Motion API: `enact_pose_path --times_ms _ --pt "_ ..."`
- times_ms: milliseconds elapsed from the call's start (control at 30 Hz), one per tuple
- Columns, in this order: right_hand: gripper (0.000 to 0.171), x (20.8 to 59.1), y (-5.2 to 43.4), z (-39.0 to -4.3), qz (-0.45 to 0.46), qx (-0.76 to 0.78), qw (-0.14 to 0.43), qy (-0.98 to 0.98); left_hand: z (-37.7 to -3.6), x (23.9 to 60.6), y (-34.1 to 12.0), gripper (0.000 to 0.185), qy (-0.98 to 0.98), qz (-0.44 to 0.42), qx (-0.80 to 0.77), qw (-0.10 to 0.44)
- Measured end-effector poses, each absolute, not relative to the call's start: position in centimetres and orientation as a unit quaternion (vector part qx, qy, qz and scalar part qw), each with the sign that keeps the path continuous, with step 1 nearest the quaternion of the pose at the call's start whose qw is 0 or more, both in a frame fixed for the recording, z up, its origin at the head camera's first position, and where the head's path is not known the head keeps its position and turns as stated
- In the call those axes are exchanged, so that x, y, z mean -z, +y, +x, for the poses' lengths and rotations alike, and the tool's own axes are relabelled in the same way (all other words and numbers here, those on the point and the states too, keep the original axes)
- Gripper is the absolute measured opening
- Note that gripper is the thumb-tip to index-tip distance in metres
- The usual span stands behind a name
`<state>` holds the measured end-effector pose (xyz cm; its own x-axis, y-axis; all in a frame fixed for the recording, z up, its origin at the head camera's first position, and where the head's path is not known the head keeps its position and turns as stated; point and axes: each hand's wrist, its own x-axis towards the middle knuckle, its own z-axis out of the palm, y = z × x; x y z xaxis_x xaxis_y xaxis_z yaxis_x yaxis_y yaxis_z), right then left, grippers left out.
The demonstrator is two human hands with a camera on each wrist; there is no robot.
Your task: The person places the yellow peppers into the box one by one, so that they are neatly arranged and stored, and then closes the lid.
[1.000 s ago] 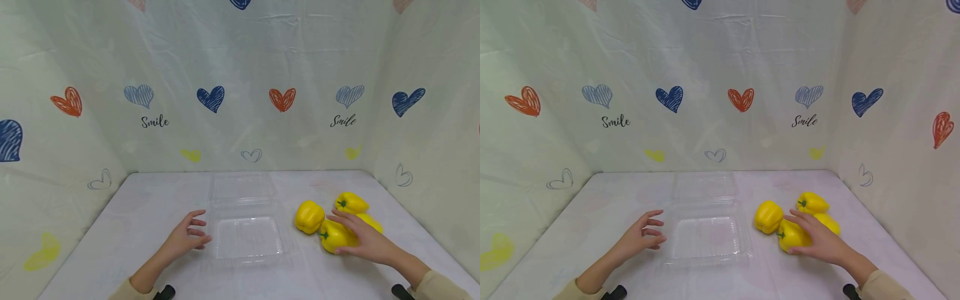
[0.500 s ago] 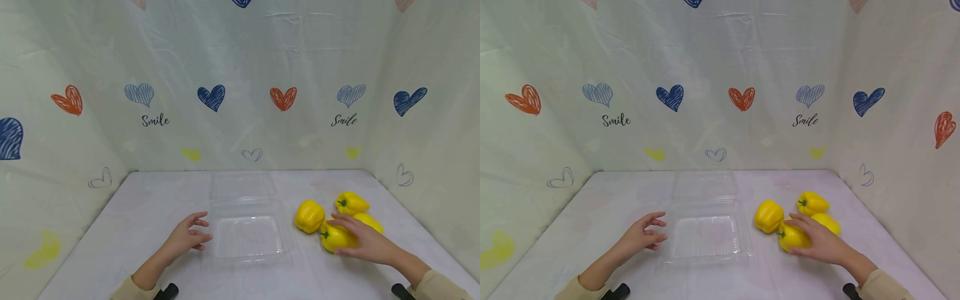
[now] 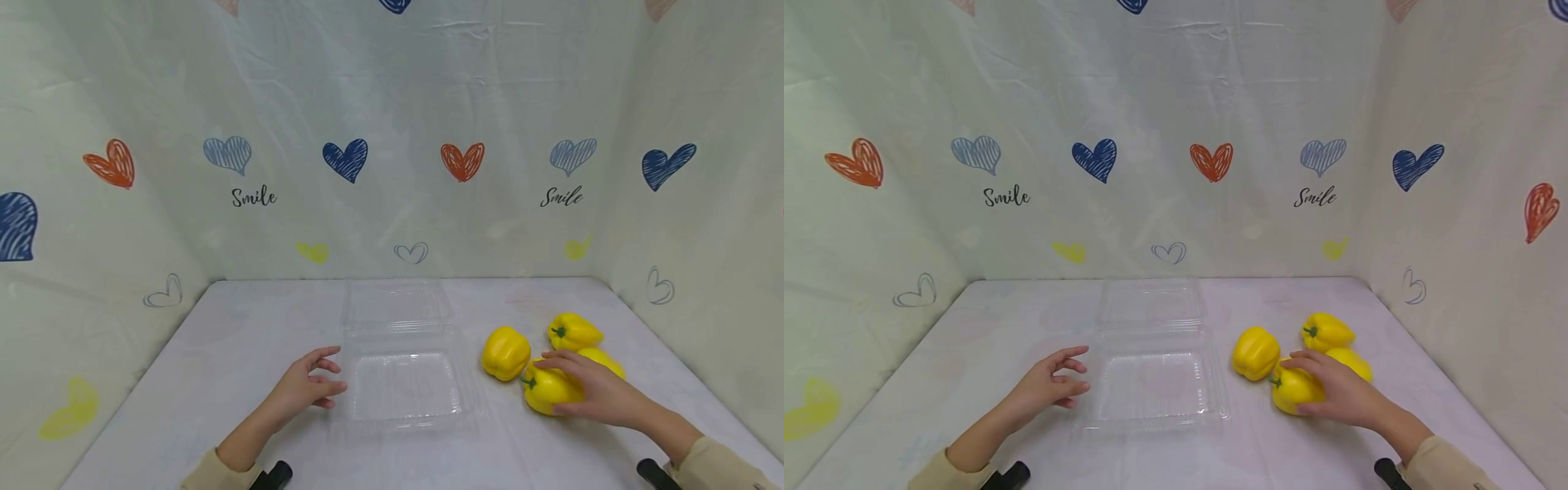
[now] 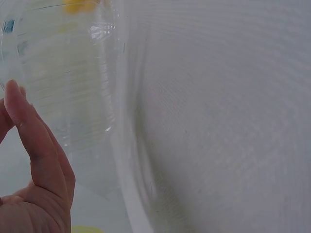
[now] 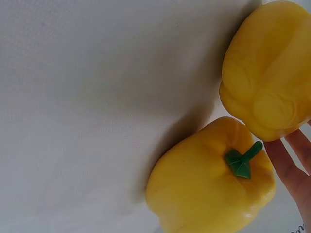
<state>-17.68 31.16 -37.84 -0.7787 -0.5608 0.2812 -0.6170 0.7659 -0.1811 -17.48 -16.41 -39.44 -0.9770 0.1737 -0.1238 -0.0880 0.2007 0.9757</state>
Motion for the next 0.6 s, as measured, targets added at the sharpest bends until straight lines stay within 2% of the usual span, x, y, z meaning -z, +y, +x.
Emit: enact_pose_path --times_ms 200,400,600 --pt "0.060 37.2 31.0 -17.7 0.304 -0.143 0.079 -0.939 -17.6 39.3 -16.5 0.069 0.766 0.032 -0.633 0.108" --pt "0.061 36.7 31.0 -17.7 0.313 -0.141 0.109 -0.933 -17.7 39.4 -16.6 0.071 0.764 0.031 -0.635 0.111" --pt "0.062 35.9 30.7 -17.6 0.324 -0.145 0.115 -0.928 -17.8 39.4 -16.5 0.069 0.769 0.025 -0.630 0.108"
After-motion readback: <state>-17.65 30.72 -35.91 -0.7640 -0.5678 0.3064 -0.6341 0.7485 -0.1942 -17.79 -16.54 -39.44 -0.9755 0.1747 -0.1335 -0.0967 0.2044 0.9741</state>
